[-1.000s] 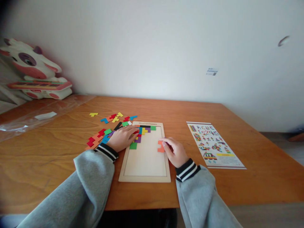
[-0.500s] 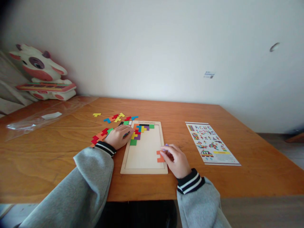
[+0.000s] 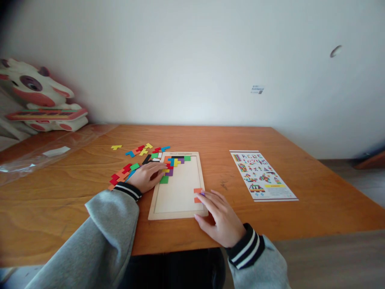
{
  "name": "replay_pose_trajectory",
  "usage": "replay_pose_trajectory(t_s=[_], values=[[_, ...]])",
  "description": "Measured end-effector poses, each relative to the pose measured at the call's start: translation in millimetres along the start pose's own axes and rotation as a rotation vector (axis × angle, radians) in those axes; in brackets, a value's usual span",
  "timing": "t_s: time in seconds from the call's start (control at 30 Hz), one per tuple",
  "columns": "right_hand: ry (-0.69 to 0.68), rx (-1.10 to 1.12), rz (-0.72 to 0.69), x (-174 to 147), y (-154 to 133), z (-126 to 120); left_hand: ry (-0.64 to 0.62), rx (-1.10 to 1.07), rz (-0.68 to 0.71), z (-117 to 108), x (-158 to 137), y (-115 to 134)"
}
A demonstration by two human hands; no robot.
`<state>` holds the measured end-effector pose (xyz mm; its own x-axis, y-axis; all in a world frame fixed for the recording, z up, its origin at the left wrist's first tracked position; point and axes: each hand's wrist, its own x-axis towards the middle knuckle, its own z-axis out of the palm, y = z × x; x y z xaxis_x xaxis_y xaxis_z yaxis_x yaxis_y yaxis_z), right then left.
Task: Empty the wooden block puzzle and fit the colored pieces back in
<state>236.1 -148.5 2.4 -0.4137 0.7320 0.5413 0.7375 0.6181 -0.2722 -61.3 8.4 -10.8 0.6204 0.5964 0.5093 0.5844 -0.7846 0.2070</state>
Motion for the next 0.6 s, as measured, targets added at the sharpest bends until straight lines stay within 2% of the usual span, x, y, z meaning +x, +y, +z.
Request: replay_pose_trajectory(t_s=[0.23, 0.5, 0.6], values=[[0.003, 0.012, -0.084, -3.9, -4.1, -0.7, 0.024, 0.006, 0.006, 1.6, 0.2, -0.8], [0.115, 0.007, -0.137, -0.6, -10.7, -5.5, 0.026, 0.067, 0.048, 1.7, -1.5, 0.3], [0.169, 0.031, -0.132, 0.9, -13.0, -8.4, 0.020, 0.102, 0.011, 0.0, -2.2, 2.5]])
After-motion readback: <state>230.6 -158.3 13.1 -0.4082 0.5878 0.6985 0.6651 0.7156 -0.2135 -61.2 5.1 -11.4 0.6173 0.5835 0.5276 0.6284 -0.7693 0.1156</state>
